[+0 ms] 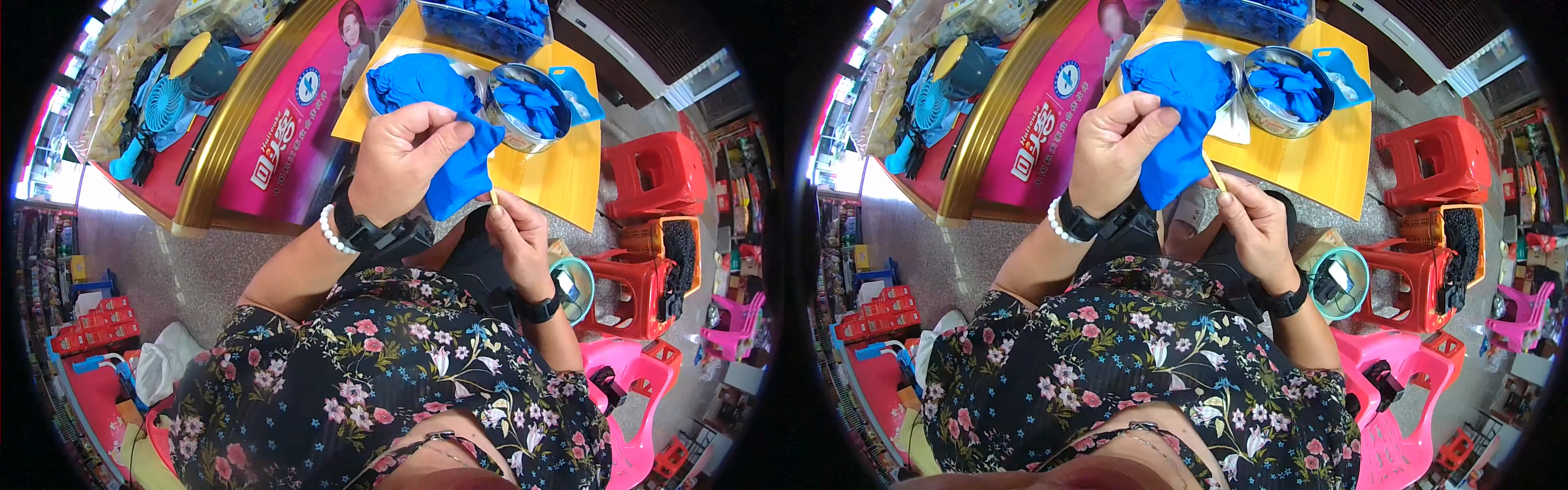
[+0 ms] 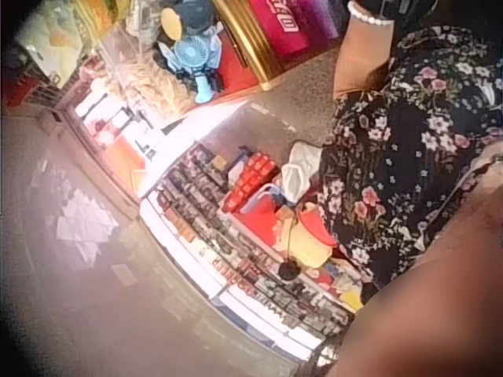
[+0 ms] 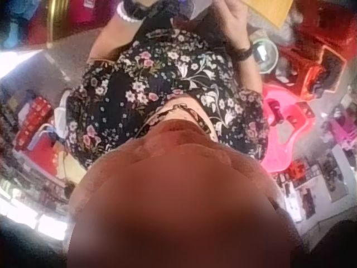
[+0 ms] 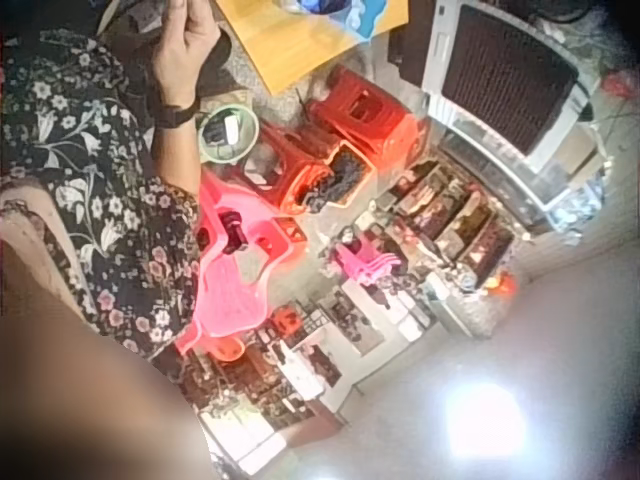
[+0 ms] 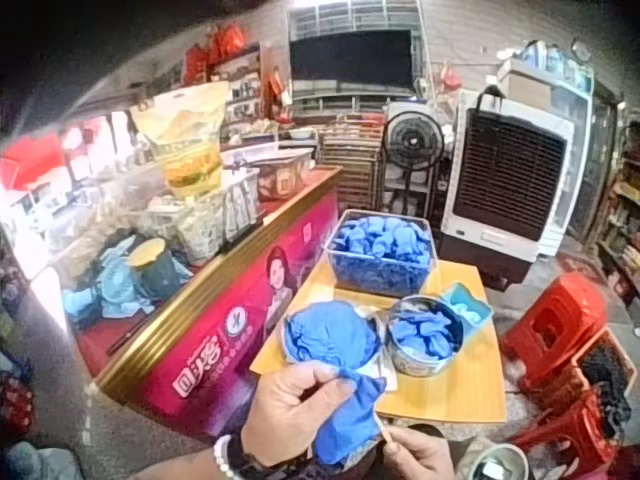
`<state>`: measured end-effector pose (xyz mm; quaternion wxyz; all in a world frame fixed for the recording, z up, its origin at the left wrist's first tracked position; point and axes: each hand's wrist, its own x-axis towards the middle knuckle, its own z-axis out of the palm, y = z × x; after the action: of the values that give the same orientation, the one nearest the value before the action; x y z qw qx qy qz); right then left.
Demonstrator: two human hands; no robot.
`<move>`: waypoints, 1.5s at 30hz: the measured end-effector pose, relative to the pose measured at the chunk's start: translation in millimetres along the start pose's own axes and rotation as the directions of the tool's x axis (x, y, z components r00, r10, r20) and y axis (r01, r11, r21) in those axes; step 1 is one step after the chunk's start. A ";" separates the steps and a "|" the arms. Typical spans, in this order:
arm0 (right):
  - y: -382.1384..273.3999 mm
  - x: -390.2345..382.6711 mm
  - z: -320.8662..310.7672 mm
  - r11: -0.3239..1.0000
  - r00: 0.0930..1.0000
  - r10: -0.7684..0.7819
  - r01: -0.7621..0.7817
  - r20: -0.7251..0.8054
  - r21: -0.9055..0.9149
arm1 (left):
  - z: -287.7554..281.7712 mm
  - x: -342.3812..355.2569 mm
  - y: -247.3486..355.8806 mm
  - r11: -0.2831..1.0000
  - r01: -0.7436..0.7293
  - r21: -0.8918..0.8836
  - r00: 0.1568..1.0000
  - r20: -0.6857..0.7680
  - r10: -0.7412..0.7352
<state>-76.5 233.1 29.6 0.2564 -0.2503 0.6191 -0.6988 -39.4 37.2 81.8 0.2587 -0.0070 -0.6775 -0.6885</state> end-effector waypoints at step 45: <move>1.3 3.9 15.4 0.937 0.997 0.055 -0.035 -0.048 0.347 | 23.7 -20.9 -24.5 0.980 -0.106 -0.171 0.985 -0.151 0.080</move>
<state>-69.1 219.1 30.1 0.2946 -0.1674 0.4994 -0.7974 -38.4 65.4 53.4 0.3371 -0.0125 -0.5917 -0.7322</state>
